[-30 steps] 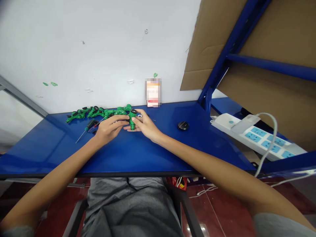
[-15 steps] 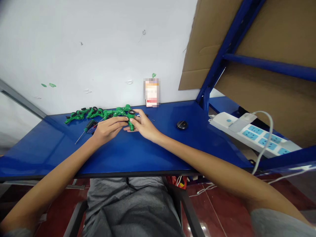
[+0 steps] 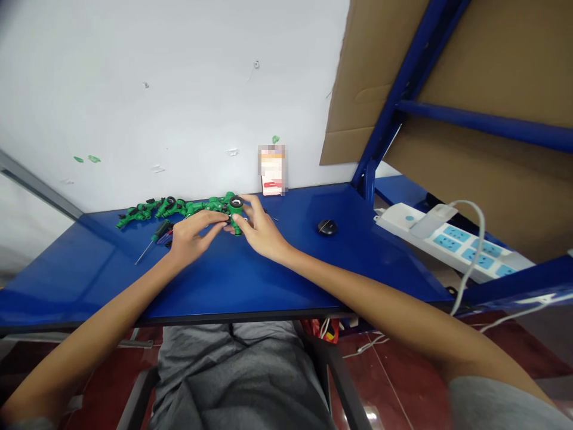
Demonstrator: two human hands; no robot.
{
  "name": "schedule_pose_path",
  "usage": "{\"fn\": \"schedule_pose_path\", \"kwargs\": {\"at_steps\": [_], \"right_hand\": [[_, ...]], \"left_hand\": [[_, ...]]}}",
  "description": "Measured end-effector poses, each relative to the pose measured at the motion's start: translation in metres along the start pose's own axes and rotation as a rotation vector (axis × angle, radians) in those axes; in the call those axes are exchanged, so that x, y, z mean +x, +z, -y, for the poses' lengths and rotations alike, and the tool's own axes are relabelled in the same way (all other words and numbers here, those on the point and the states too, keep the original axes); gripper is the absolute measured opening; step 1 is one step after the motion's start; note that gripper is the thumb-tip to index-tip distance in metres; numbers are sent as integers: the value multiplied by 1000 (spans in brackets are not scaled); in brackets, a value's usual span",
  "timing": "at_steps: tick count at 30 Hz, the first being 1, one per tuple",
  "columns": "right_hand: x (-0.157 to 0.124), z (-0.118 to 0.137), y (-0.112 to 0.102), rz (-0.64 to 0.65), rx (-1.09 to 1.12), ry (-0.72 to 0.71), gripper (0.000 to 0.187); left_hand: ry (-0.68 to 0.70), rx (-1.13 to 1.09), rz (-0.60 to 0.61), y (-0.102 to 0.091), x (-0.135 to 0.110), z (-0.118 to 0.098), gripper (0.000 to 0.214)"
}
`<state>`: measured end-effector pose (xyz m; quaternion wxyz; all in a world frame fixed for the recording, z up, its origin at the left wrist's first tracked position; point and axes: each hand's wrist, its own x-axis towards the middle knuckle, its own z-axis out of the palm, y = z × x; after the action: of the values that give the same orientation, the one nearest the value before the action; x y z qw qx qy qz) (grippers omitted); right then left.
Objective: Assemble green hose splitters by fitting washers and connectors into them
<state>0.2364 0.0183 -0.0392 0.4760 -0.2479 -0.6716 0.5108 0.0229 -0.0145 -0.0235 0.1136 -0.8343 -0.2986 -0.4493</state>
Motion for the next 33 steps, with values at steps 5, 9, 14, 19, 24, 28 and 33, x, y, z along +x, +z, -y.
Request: {"fn": "schedule_pose_path", "kwargs": {"at_steps": [5, 9, 14, 19, 24, 28, 33], "right_hand": [[-1, -5, -2, -11, -80, -37, 39], [1, -8, -2, -6, -113, -73, 41], [-1, -2, -1, -23, -233, -163, 42], [-4, 2, -1, -48, -337, -250, 44], [-4, -2, -2, -47, -399, -276, 48], [-5, -1, -3, -39, -465, -333, 47], [-7, 2, -4, -28, -577, -409, 45]], "left_hand": [[-81, -8, -43, 4, -1, -5, 14], [-197, -61, -64, 7, -3, -5, 15], [-511, -374, -39, 9, 0, -12, 23], [-753, -694, -40, 11, 6, -19, 34], [-864, -847, -31, 11, 10, -20, 43], [-1009, -988, 1, 9, 11, -19, 47], [-1163, -1146, 41, 8, 13, -16, 42]]}}
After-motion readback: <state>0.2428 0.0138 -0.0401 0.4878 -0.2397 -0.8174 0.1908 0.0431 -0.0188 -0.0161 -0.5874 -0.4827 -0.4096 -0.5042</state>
